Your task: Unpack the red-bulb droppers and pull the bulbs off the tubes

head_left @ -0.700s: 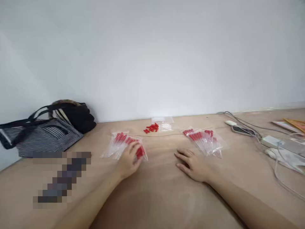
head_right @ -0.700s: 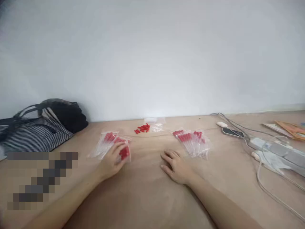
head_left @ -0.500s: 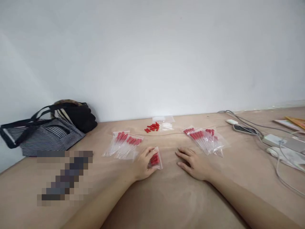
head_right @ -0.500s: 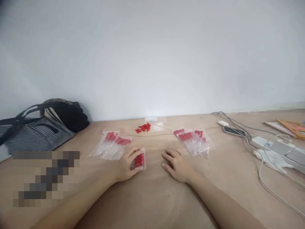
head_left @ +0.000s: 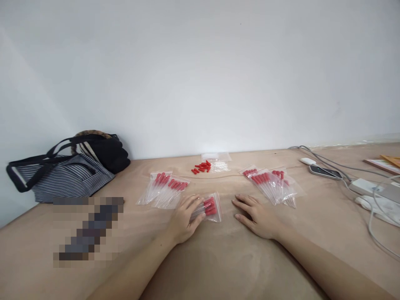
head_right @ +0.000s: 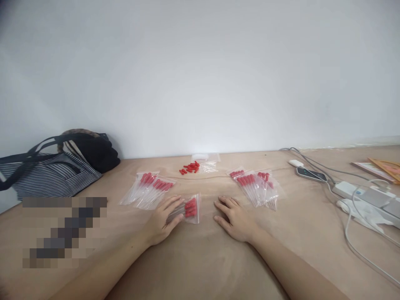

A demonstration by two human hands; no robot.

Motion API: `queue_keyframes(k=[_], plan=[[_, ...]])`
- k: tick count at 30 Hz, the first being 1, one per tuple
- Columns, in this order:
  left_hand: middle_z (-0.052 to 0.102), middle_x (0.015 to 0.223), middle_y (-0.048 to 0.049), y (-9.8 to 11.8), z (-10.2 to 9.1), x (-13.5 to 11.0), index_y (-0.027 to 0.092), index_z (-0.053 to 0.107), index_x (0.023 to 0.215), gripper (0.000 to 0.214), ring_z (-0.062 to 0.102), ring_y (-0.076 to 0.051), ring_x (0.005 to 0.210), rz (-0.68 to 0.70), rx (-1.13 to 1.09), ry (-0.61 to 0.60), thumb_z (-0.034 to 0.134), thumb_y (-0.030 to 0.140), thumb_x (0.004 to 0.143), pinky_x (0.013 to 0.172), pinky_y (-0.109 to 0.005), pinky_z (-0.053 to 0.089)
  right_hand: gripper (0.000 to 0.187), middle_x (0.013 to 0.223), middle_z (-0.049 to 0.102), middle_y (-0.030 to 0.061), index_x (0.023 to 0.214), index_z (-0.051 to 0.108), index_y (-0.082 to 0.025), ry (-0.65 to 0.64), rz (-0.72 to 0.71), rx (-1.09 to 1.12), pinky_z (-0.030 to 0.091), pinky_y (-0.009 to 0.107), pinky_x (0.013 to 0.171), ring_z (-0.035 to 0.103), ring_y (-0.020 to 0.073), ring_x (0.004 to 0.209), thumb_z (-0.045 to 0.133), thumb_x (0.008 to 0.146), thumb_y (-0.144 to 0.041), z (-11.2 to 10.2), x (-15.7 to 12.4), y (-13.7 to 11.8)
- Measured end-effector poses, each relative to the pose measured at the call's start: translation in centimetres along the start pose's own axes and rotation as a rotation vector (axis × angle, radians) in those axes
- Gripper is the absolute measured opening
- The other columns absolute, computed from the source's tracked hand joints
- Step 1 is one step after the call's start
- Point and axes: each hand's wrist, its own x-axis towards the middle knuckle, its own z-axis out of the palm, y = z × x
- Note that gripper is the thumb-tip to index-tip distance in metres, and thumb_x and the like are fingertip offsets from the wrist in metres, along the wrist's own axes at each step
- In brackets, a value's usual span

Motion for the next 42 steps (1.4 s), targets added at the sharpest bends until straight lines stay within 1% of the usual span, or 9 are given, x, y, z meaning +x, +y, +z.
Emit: queue_keyframes(k=[5,11,18,21,24,29,33,38,42], plan=[[0.048,0.126,-0.0101,-0.2,0.0,0.1,0.016,0.048,0.122,0.043,0.043,-0.023,0.116,-0.189,-0.08,-0.115,0.045,0.034,0.083,0.098,-0.039,0.036,0.047,0.128,0.046,0.0104,0.126,0.044,-0.021,-0.006,0.005,0.014,0.031,0.043,0.099,0.04,0.0227,0.119,0.039,0.085,-0.043,0.0,0.0,0.0],[0.048,0.127,-0.008,0.2,-0.1,0.5,0.018,0.048,0.121,0.04,0.043,-0.022,0.117,-0.203,-0.106,-0.175,0.044,0.033,0.084,0.1,-0.038,0.033,0.043,0.125,0.048,0.0096,0.121,0.05,-0.023,0.017,0.022,0.108,0.031,0.044,0.099,0.042,0.0234,0.117,0.043,0.083,-0.042,0.0,0.0,0.0],[0.049,0.127,-0.0076,0.1,-0.1,0.8,0.02,0.046,0.124,0.043,0.043,-0.021,0.117,-0.124,-0.099,-0.216,0.044,0.036,0.084,0.1,-0.038,0.033,0.027,0.106,0.056,0.0095,0.088,0.066,-0.021,0.157,0.235,0.361,0.039,0.038,0.088,0.051,0.0215,0.102,0.049,0.079,-0.04,0.7,1.8,-2.5],[0.047,0.129,-0.0077,-0.5,-0.3,1.5,0.02,0.043,0.127,0.044,0.041,-0.02,0.119,-0.047,-0.124,-0.305,0.044,0.035,0.085,0.101,-0.037,0.032,0.029,0.098,0.057,0.0084,0.068,0.065,-0.021,0.156,0.324,0.299,0.036,0.044,0.088,0.049,0.0248,0.104,0.053,0.075,-0.047,1.5,3.1,-3.3],[0.045,0.131,-0.0039,-1.4,-0.3,2.4,0.026,0.044,0.126,0.04,0.036,-0.02,0.123,0.06,-0.147,-0.372,0.044,0.033,0.086,0.103,-0.041,0.027,0.025,0.098,0.057,0.0078,0.074,0.063,-0.021,0.211,0.35,0.211,0.035,0.046,0.088,0.048,0.0244,0.102,0.051,0.077,-0.042,1.8,3.6,-3.1],[0.048,0.128,0.0008,-2.5,0.0,3.0,0.037,0.055,0.112,0.03,0.034,-0.023,0.124,0.158,-0.059,-0.245,0.052,0.03,0.083,0.102,-0.048,0.023,0.042,0.119,0.049,0.0077,0.116,0.05,-0.023,0.211,-0.092,0.071,0.035,0.04,0.091,0.042,0.0207,0.111,0.045,0.076,-0.012,0.7,2.9,-1.6],[0.055,0.119,-0.0011,-2.2,0.4,3.1,0.036,0.063,0.101,0.026,0.044,-0.024,0.114,0.157,-0.032,-0.146,0.06,0.027,0.078,0.098,-0.046,0.03,0.027,0.113,0.057,0.0026,0.101,0.061,-0.029,0.207,-0.326,-0.075,0.032,0.04,0.092,0.044,0.0199,0.108,0.047,0.081,-0.018,0.3,2.8,-1.1],[0.062,0.091,-0.0053,-0.5,0.8,2.4,0.019,0.065,0.089,0.017,0.056,-0.02,0.085,-0.17,-0.093,0.156,0.058,0.028,0.077,0.078,-0.034,0.044,0.023,0.065,0.061,0.0001,0.077,0.065,-0.023,0.378,-0.346,-0.157,0.03,0.038,0.09,0.053,0.0134,0.077,0.044,0.084,-0.019,1.1,3.2,-1.6],[0.05,0.048,0.0031,1.4,0.5,1.4,0.016,0.056,0.058,0.033,0.048,-0.011,0.045,-0.487,-0.338,0.025,0.05,0.042,0.078,0.044,-0.021,0.037,0.025,0.053,0.053,-0.0028,0.061,0.059,-0.021,0.471,-0.314,-0.249,0.022,0.045,0.095,0.049,0.0109,0.063,0.044,0.081,-0.015,1.3,2.4,-2.9]])
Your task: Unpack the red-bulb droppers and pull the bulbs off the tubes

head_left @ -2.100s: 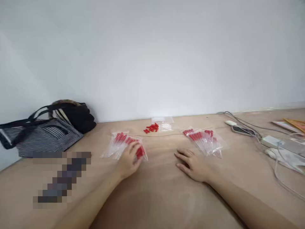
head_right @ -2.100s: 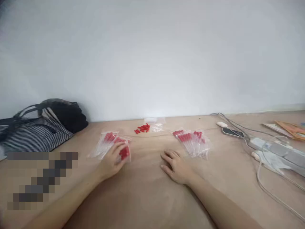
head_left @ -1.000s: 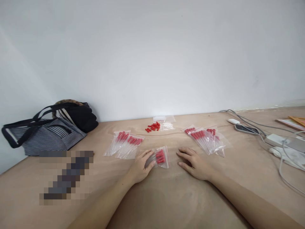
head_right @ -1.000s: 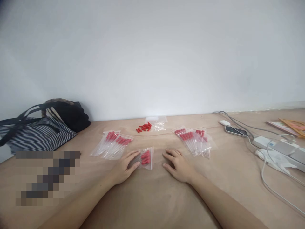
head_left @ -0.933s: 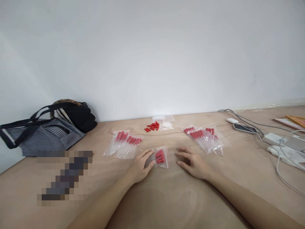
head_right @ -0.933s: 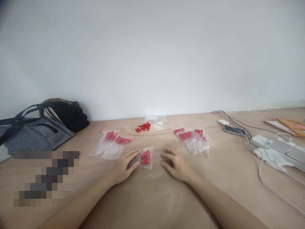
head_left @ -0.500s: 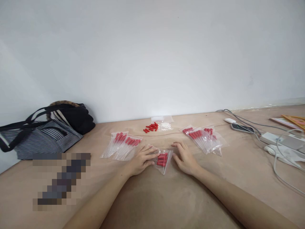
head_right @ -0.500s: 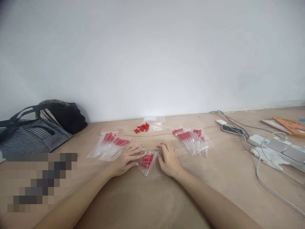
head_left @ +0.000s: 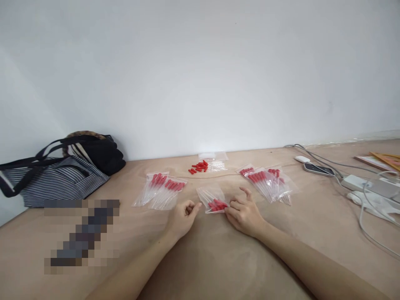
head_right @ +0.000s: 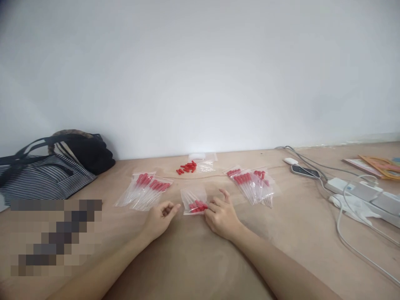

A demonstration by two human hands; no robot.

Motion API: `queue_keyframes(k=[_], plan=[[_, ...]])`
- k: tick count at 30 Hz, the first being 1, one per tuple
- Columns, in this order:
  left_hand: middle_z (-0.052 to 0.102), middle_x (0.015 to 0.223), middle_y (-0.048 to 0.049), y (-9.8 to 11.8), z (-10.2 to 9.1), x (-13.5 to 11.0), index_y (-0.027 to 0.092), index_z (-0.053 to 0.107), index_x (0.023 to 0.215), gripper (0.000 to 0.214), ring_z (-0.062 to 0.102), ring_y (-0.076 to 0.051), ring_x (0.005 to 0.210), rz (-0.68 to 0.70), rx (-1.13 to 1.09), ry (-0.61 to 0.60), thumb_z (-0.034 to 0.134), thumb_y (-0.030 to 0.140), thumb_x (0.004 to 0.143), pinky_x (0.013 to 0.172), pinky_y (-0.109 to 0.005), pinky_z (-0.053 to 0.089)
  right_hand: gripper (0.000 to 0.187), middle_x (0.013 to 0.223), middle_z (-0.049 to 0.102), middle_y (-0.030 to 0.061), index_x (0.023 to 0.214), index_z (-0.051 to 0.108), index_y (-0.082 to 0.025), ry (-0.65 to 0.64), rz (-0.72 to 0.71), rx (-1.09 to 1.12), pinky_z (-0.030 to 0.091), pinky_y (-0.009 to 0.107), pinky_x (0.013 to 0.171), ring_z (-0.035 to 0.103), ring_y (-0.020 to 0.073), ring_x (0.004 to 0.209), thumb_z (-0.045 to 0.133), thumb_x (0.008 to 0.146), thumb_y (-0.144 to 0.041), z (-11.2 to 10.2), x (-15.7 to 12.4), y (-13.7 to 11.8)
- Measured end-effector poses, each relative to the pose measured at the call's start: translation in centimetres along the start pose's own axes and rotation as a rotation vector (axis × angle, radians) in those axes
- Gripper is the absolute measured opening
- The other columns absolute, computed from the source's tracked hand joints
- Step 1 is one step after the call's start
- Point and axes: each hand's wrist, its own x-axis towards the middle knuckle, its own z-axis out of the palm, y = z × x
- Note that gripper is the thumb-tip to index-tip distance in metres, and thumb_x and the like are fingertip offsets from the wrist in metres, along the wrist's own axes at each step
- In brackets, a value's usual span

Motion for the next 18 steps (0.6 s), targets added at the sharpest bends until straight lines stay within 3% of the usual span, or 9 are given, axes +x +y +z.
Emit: queue_keyframes(k=[3,5,10,14,18], plan=[[0.055,0.051,0.0025,1.3,0.3,-0.8,0.014,0.056,0.059,0.037,0.044,-0.007,0.035,-0.219,-0.238,-0.254,0.054,0.049,0.073,0.035,-0.019,0.031,0.025,0.051,0.051,-0.0038,0.056,0.055,-0.019,0.052,-0.013,-0.018,0.019,0.046,0.096,0.047,0.0102,0.061,0.046,0.078,-0.014,-0.2,-0.1,-1.2],[0.058,0.056,0.0013,2.1,0.6,-0.9,0.013,0.058,0.066,0.034,0.048,-0.007,0.038,-0.363,-0.428,-0.347,0.062,0.047,0.067,0.037,-0.018,0.035,0.023,0.052,0.053,-0.0038,0.056,0.054,-0.019,0.069,-0.031,-0.012,0.019,0.045,0.096,0.047,0.0101,0.062,0.046,0.077,-0.014,-0.2,0.0,-1.8],[0.063,0.069,-0.0016,3.0,0.7,-0.6,0.011,0.062,0.068,0.025,0.06,-0.011,0.065,-0.52,-0.831,-0.411,0.076,0.028,0.055,0.067,-0.022,0.05,0.02,0.057,0.056,-0.004,0.062,0.058,-0.021,0.047,-0.068,0.02,0.02,0.041,0.095,0.047,0.01,0.064,0.048,0.078,-0.016,0.0,0.3,-2.1],[0.066,0.079,-0.0058,2.7,0.5,-0.5,0.01,0.065,0.074,0.025,0.063,-0.014,0.075,-0.55,-0.884,-0.46,0.077,0.023,0.055,0.076,-0.025,0.05,0.019,0.056,0.055,-0.0042,0.063,0.06,-0.023,0.025,-0.037,0.047,0.02,0.041,0.094,0.047,0.01,0.065,0.05,0.079,-0.018,0.0,0.2,-1.9],[0.067,0.083,-0.0064,2.5,1.1,-0.6,0.011,0.066,0.08,0.029,0.064,-0.016,0.078,-0.524,-0.921,-0.371,0.078,0.02,0.056,0.08,-0.028,0.05,0.02,0.057,0.056,-0.004,0.065,0.062,-0.024,0.01,-0.029,0.062,0.02,0.04,0.094,0.048,0.0097,0.065,0.049,0.08,-0.018,0.0,0.1,-1.8]])
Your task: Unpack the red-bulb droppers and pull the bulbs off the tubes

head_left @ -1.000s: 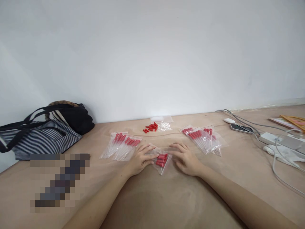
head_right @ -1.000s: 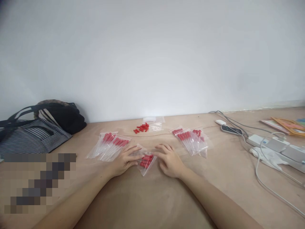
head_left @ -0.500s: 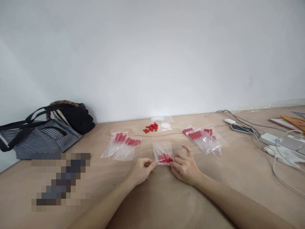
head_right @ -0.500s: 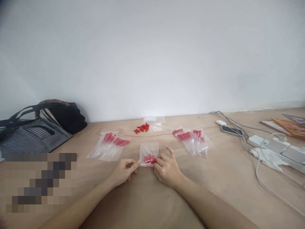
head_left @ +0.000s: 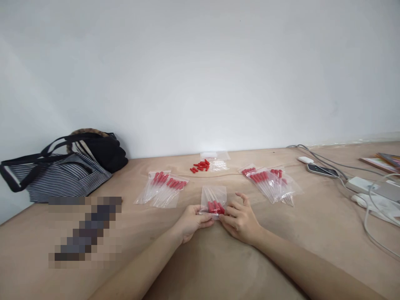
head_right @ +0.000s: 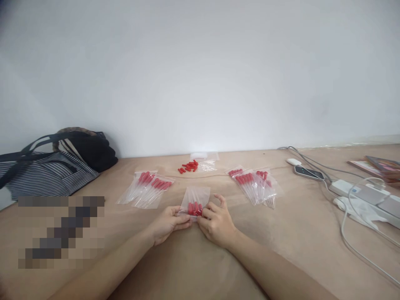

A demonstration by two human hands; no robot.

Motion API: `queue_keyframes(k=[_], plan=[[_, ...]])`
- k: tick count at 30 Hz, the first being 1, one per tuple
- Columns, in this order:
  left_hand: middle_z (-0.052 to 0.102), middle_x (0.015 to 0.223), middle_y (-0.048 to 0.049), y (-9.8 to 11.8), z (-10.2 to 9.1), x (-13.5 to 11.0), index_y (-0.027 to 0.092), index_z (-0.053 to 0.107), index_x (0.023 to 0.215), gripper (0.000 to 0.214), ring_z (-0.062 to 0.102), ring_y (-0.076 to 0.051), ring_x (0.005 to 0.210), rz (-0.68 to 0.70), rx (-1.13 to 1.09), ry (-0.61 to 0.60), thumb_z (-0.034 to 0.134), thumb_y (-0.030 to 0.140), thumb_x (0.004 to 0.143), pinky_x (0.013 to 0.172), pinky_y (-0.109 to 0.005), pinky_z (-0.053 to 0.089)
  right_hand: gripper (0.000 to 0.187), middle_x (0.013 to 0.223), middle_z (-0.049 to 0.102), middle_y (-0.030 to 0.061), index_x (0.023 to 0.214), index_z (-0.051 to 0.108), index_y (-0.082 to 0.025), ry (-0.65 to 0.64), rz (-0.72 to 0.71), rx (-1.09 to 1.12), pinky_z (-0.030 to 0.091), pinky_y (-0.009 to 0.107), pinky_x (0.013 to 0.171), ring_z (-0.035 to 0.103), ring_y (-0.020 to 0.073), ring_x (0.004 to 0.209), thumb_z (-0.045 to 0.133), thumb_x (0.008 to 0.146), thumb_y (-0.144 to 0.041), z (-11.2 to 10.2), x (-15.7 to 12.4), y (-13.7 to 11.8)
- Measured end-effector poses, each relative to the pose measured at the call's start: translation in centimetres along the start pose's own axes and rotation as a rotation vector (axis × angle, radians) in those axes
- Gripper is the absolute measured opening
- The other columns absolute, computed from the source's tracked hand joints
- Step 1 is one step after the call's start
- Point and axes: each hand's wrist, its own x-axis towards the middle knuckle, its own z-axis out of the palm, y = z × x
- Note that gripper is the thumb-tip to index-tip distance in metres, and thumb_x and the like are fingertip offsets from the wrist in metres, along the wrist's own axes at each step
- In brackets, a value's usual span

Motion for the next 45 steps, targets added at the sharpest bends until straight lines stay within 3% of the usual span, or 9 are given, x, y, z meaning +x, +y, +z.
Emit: queue_keyframes(k=[6,9,13,23,28,35,45], plan=[[0.067,0.071,-0.0027,-0.7,0.6,0.6,0.011,0.062,0.08,0.035,0.064,-0.013,0.069,0.107,-0.031,0.087,0.08,0.022,0.052,0.075,-0.027,0.051,0.015,0.067,0.06,-0.0017,0.083,0.065,-0.025,-0.001,0.086,0.063,0.019,0.042,0.094,0.05,0.0122,0.071,0.053,0.079,-0.035,0.1,0.0,-0.2],[0.066,0.068,-0.0017,-1.0,0.8,0.8,0.01,0.061,0.08,0.039,0.064,-0.013,0.065,0.164,0.013,0.086,0.08,0.027,0.051,0.071,-0.026,0.052,0.015,0.068,0.06,-0.0017,0.087,0.065,-0.027,-0.019,0.116,0.06,0.019,0.041,0.094,0.05,0.0118,0.071,0.053,0.08,-0.033,0.3,0.1,-0.4],[0.064,0.062,0.0006,-1.2,0.9,0.9,0.011,0.059,0.08,0.042,0.062,-0.011,0.059,0.185,0.045,0.104,0.08,0.032,0.05,0.066,-0.025,0.052,0.015,0.067,0.059,-0.0024,0.084,0.065,-0.028,-0.031,0.116,0.056,0.02,0.039,0.092,0.049,0.0109,0.07,0.051,0.081,-0.025,0.5,0.2,-0.7],[0.06,0.056,0.0031,-1.2,0.4,1.0,0.012,0.057,0.078,0.04,0.058,-0.011,0.055,0.227,0.172,0.102,0.078,0.032,0.051,0.059,-0.024,0.049,0.019,0.066,0.059,-0.0008,0.07,0.054,-0.019,-0.047,0.236,0.077,0.021,0.037,0.089,0.049,0.0132,0.069,0.042,0.084,-0.019,0.8,0.3,-0.8],[0.064,0.065,0.0014,-0.9,0.4,0.7,0.013,0.058,0.083,0.037,0.061,-0.013,0.064,0.275,0.233,0.06,0.077,0.026,0.053,0.067,-0.025,0.048,0.019,0.067,0.059,-0.0014,0.07,0.052,-0.02,-0.031,0.229,0.064,0.021,0.037,0.089,0.048,0.0133,0.068,0.041,0.085,-0.018,0.9,0.3,-0.8],[0.067,0.081,-0.0042,-0.9,0.8,0.9,0.013,0.06,0.085,0.04,0.063,-0.015,0.076,0.193,0.026,0.066,0.077,0.032,0.054,0.075,-0.027,0.05,0.018,0.068,0.06,-0.0007,0.07,0.053,-0.019,-0.043,0.251,0.059,0.021,0.036,0.089,0.049,0.0133,0.07,0.042,0.085,-0.02,1.0,0.4,-0.7],[0.066,0.07,-0.0018,-0.8,1.2,0.8,0.012,0.056,0.083,0.036,0.063,-0.012,0.068,0.197,-0.046,0.096,0.077,0.024,0.056,0.07,-0.024,0.051,0.011,0.073,0.063,-0.0019,0.079,0.063,-0.025,0.006,0.293,0.118,0.021,0.036,0.087,0.051,0.0131,0.073,0.052,0.081,-0.028,0.8,0.3,-0.9]])
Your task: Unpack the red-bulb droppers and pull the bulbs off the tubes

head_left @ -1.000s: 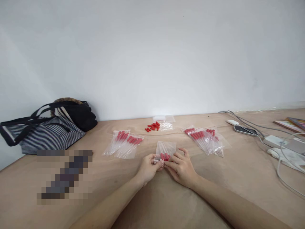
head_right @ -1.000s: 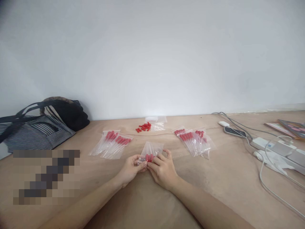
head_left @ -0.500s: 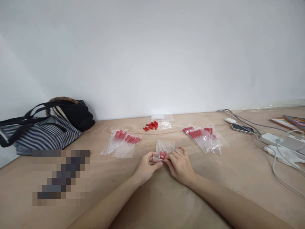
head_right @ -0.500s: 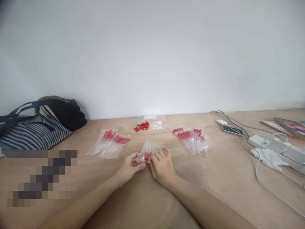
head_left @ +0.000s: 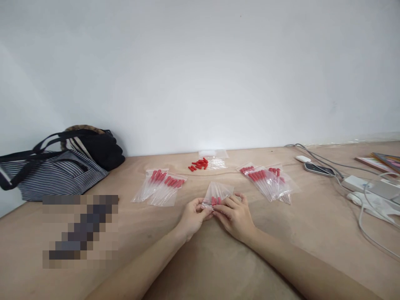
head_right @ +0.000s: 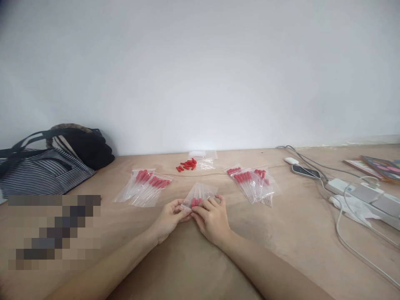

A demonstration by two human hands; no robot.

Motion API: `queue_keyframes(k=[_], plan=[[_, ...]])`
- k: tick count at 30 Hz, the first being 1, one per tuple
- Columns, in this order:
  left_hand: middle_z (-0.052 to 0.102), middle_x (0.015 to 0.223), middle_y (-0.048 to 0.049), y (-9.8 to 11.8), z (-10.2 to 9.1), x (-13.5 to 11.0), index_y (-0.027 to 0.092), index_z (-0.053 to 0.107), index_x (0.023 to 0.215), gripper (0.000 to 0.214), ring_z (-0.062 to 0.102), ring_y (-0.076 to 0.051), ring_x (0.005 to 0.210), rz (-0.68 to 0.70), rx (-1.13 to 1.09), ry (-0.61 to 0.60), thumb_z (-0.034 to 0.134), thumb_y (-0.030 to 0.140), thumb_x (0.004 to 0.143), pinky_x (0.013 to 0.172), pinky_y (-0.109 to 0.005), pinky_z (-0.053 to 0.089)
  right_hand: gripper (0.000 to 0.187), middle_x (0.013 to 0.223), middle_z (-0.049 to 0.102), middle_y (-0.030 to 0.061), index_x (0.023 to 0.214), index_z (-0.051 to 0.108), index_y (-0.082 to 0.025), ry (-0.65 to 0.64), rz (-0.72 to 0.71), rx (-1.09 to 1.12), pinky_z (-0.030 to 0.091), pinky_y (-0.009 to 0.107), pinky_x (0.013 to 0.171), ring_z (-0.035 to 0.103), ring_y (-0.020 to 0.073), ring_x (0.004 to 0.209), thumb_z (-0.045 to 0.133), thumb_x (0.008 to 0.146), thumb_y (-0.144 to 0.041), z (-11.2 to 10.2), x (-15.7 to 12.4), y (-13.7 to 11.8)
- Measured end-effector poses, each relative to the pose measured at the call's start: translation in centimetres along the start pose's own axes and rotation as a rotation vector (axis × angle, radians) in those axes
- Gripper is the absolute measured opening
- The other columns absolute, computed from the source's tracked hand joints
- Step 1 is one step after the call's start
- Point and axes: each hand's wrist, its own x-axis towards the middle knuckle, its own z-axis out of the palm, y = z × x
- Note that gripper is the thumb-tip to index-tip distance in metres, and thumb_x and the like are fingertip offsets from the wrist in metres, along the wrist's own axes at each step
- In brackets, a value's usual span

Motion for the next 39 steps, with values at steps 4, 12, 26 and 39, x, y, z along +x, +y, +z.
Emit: queue_keyframes(k=[4,12,26,39], plan=[[0.064,0.065,0.0014,-0.1,0.2,-0.1,0.013,0.049,0.094,0.042,0.062,-0.012,0.065,0.025,0.071,0.034,0.073,0.018,0.06,0.066,-0.024,0.051,0.015,0.071,0.063,-0.0028,0.075,0.063,-0.025,-0.072,0.109,0.087,0.022,0.034,0.082,0.052,0.0121,0.073,0.051,0.082,-0.022,-0.2,0.2,-0.3],[0.058,0.057,0.0062,-1.1,0.3,0.2,0.014,0.04,0.101,0.044,0.057,-0.01,0.057,0.126,0.191,0.061,0.063,0.009,0.064,0.061,-0.024,0.048,0.016,0.069,0.062,-0.0021,0.065,0.056,-0.019,-0.138,0.253,0.142,0.021,0.033,0.077,0.051,0.0127,0.07,0.051,0.079,-0.018,-0.4,0.7,-1.1],[0.059,0.06,0.0038,-1.9,0.1,0.7,0.014,0.042,0.101,0.042,0.055,-0.011,0.052,0.2,0.301,0.071,0.059,0.011,0.063,0.054,-0.022,0.043,0.017,0.066,0.061,-0.0034,0.063,0.057,-0.019,-0.153,0.361,0.137,0.02,0.03,0.072,0.052,0.0123,0.069,0.05,0.079,-0.018,-0.3,0.8,-1.7],[0.056,0.062,0.0033,-1.0,-1.9,0.6,0.015,0.04,0.115,0.053,0.056,-0.015,0.055,0.256,0.681,0.021,0.059,0.023,0.066,0.057,-0.027,0.045,0.016,0.072,0.062,-0.0012,0.073,0.062,-0.023,-0.051,0.118,0.071,0.021,0.034,0.075,0.047,0.0139,0.073,0.049,0.082,-0.02,-0.4,0.7,-0.6]])
